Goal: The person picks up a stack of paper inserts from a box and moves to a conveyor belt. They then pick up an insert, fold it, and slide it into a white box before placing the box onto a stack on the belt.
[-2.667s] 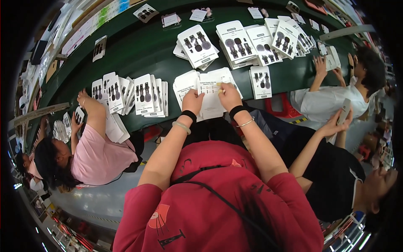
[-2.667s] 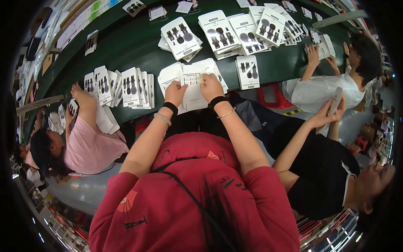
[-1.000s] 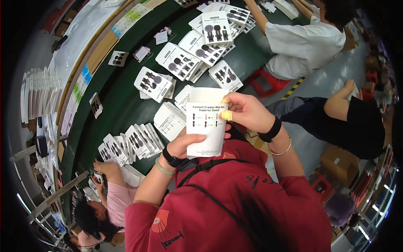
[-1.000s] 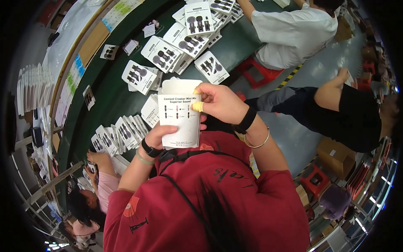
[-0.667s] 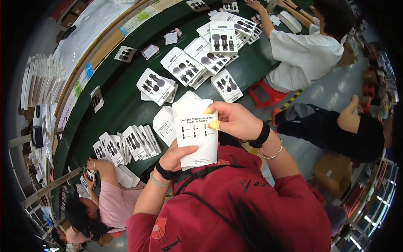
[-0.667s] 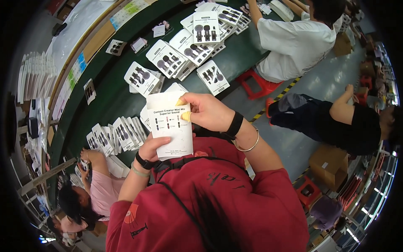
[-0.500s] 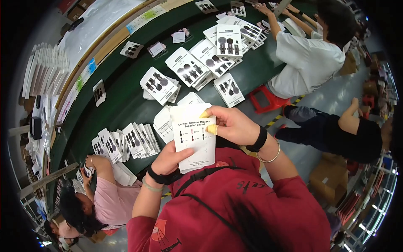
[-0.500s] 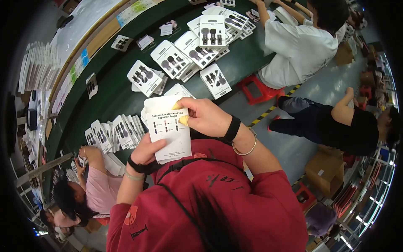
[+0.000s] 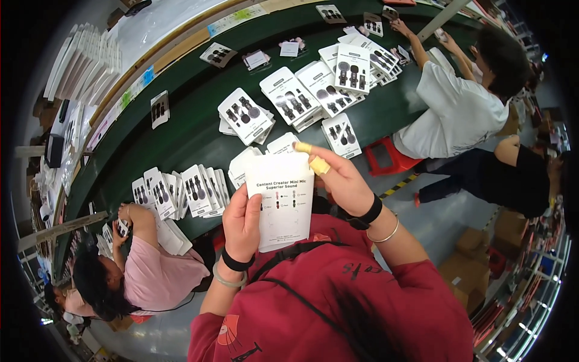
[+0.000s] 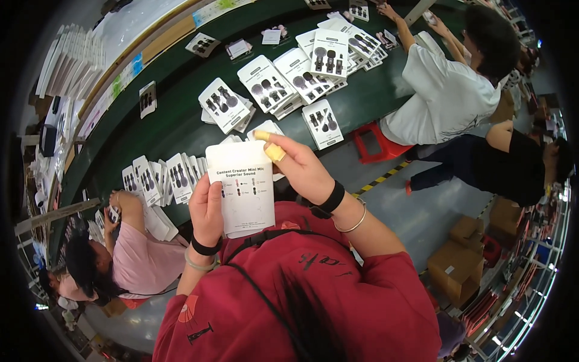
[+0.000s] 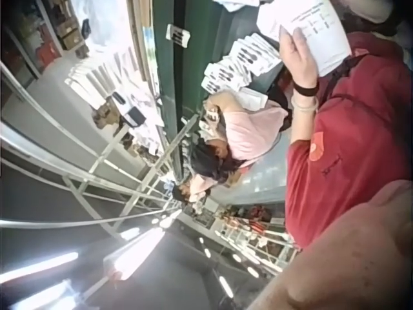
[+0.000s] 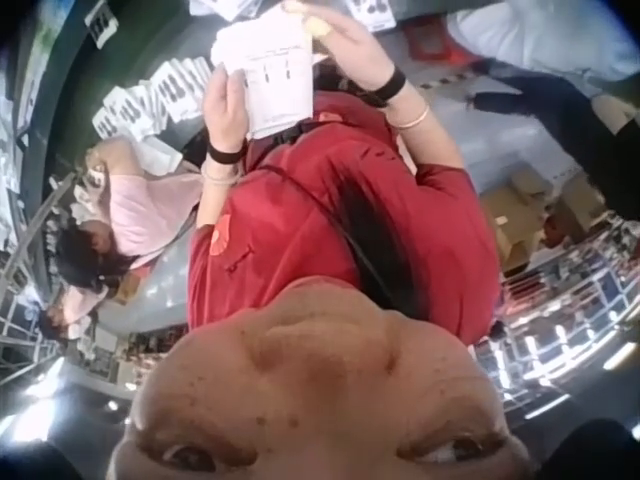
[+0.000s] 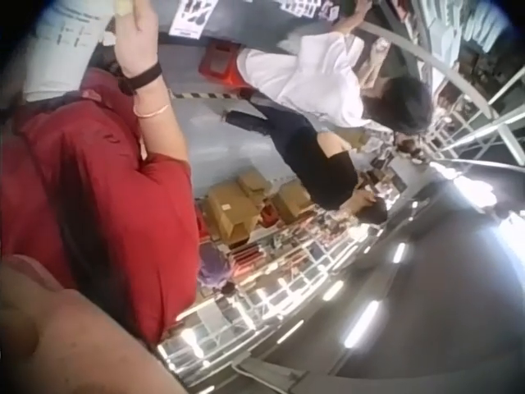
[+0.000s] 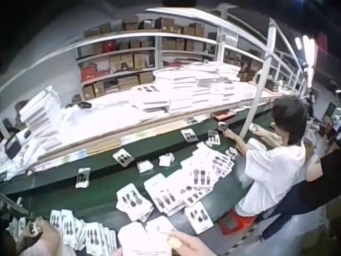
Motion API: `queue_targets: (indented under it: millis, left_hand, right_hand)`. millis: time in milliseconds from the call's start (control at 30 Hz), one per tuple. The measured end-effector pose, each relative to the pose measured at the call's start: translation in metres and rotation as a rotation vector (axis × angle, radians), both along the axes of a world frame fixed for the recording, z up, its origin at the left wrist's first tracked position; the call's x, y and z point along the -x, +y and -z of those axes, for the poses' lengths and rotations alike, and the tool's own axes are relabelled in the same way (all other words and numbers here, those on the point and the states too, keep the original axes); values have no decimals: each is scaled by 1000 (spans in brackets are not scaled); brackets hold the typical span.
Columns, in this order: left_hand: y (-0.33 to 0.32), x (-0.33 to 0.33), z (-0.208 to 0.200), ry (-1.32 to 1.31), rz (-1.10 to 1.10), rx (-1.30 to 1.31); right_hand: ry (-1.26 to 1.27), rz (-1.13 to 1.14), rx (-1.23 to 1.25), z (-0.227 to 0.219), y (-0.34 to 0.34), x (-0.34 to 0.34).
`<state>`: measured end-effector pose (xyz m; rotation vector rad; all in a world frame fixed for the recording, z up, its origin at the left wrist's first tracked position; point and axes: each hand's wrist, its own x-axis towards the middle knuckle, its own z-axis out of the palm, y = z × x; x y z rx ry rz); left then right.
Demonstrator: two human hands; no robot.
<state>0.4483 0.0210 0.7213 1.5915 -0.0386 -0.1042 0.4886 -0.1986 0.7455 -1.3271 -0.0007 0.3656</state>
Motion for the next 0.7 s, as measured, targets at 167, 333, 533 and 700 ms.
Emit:
queue_targets:
  millis: [167, 333, 533, 700]
  left_hand:
    - [4, 6, 6, 3, -19, 94]
    - [1, 4, 2, -91, 21, 88]
    - [6, -1, 1, -38, 88, 70]
    - [6, -9, -1, 12, 136, 112]
  right_hand:
    - [393, -119, -460, 10, -8, -8]
    - [538, -266, -575, 14, -12, -22]
    - [454, -270, -486, 3, -9, -20]
    - [207, -228, -278, 10, -5, -14]
